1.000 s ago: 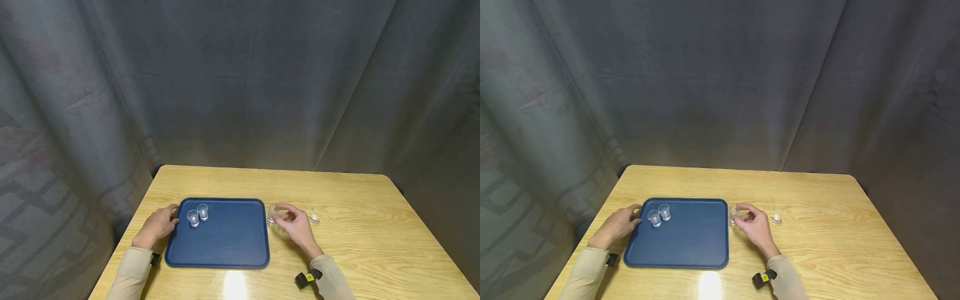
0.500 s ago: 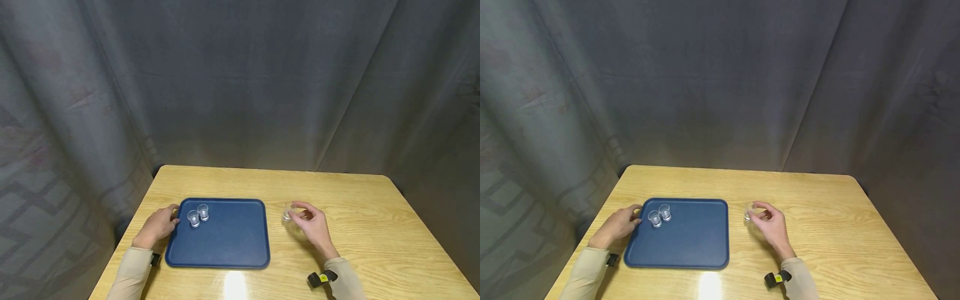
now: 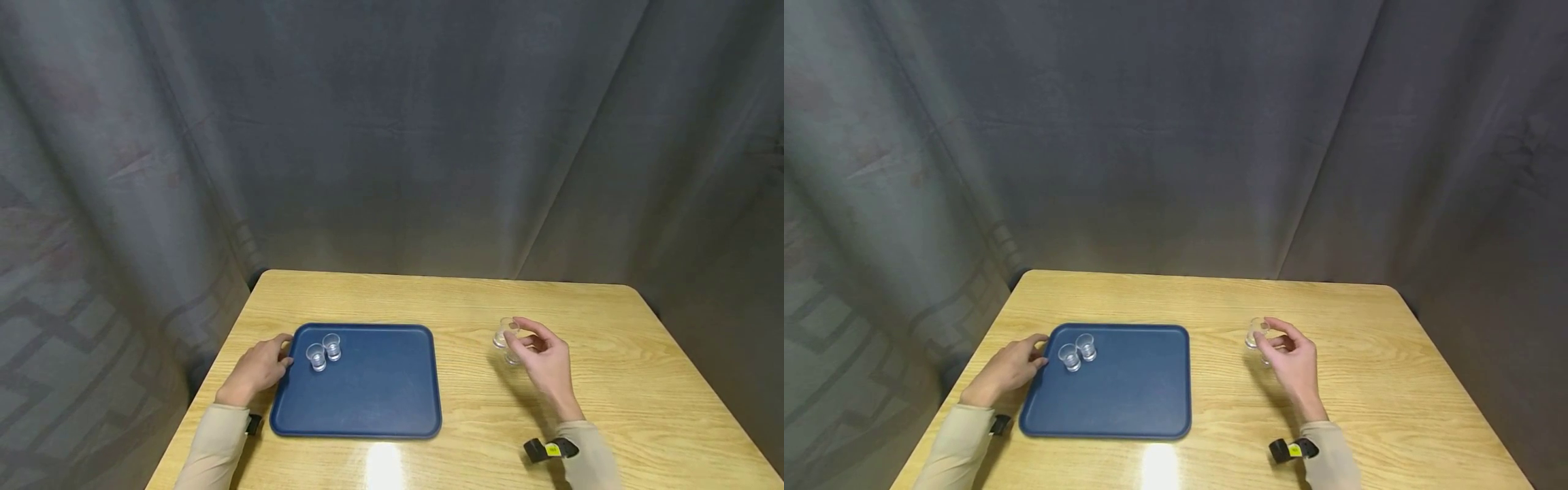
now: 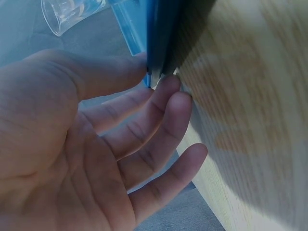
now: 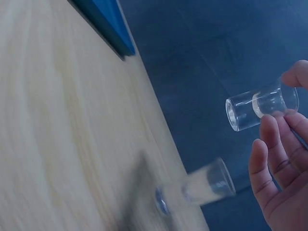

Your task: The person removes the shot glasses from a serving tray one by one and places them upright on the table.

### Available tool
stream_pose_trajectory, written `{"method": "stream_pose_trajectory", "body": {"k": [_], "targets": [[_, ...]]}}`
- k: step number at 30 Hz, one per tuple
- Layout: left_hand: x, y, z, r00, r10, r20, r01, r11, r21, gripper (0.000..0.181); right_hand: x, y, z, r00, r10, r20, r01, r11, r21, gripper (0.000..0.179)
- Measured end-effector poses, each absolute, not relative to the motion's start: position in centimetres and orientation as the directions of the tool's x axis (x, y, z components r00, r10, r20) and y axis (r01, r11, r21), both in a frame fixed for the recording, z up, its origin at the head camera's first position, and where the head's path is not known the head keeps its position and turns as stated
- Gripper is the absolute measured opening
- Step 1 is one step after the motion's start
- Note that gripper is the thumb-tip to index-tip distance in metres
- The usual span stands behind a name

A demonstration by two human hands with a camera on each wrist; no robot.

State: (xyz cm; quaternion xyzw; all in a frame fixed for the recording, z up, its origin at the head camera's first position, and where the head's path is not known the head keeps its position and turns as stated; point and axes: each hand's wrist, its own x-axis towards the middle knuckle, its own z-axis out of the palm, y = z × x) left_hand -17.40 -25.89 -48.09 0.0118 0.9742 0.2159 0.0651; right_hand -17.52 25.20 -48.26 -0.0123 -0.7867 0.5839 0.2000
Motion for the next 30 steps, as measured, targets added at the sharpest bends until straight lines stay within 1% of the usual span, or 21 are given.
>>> {"method": "stream_pose_trajectory", "body": {"k": [3, 7, 13, 16, 21, 30], "targets": [[-17.4, -25.8, -48.0, -0.991, 0.051, -0.122, -0.005, 0.906, 0.423, 0.047, -17.6, 26.2, -47.9, -0.908, 0.29, 0.302, -0.206, 0.318, -0.926, 0.034], [-17.5, -25.8, -48.1, -0.991, 0.05, -0.124, -0.007, 0.905, 0.425, 0.048, -17.7, 27.9, -47.7, -0.898, 0.323, 0.298, -0.179, 0.352, -0.919, 0.038], [-17.6, -25.8, -48.3, -0.99, 0.043, -0.131, -0.016, 0.908, 0.419, 0.048, -17.5, 30.2, -47.8, -0.886, 0.354, 0.299, -0.143, 0.404, -0.903, 0.037], [-17.5, -25.9, -48.2, -0.99, 0.037, -0.133, -0.022, 0.909, 0.417, 0.048, -17.2, 31.1, -48.1, -0.894, 0.34, 0.291, -0.133, 0.418, -0.898, 0.037], [-17.5, -26.0, -48.2, -0.992, 0.043, -0.123, -0.012, 0.908, 0.419, 0.048, -16.9, 32.3, -49.0, -0.923, 0.303, 0.238, -0.092, 0.429, -0.899, 0.039], [-17.5, -26.0, -48.4, -0.992, 0.051, -0.116, -0.003, 0.906, 0.423, 0.047, -16.8, 32.8, -50.6, -0.954, 0.26, 0.151, -0.021, 0.443, -0.896, 0.045]]}}
